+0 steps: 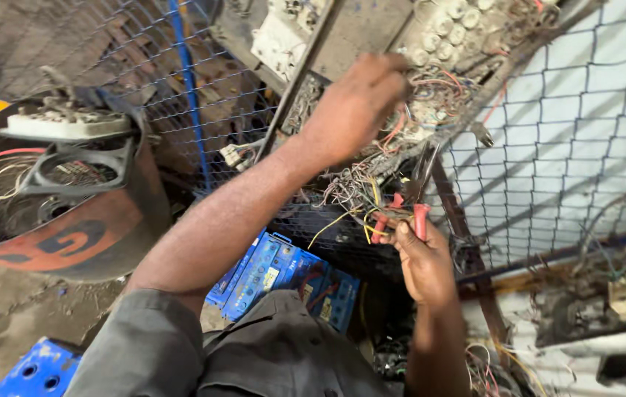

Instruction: The person uses pliers to cut and remove wires from a wall-mounted electrical panel, then sits on the floor to strip and prepare wires for a separate electronic device.

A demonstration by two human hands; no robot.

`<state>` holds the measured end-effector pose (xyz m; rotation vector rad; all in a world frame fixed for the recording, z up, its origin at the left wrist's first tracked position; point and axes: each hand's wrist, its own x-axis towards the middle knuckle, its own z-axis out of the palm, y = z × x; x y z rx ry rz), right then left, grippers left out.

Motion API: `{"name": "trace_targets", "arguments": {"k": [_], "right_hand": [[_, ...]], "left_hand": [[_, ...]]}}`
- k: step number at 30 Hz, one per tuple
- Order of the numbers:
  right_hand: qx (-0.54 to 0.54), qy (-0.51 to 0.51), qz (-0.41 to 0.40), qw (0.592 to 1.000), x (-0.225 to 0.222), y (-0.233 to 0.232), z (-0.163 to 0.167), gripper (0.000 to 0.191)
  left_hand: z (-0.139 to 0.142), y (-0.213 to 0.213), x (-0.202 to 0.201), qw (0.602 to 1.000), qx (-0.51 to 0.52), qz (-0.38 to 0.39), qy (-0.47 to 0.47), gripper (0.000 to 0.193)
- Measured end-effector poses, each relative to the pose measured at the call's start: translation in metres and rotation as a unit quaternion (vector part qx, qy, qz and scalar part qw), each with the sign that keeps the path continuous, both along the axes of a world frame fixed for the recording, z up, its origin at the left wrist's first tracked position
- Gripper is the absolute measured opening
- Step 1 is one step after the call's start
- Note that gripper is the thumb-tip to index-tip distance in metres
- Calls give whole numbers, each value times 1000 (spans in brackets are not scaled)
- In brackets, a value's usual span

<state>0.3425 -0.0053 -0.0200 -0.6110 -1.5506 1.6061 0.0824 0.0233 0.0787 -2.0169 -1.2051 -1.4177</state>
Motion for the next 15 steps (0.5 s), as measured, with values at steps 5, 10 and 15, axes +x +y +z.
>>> {"name": "trace_targets", "arguments": {"k": [5,10,15], "right_hand": [[69,-43,-118,990,8,-4,-24,28],[125,-71,-154,977,8,-14,-21,27],[86,-199,-167,962,9,-24,1,35]], "left_hand": [[-12,21,-14,999,-13,-8,-45,33],[0,29,-32,999,23,-4,45,33],[14,29,-45,985,-29,60,156,21]]}}
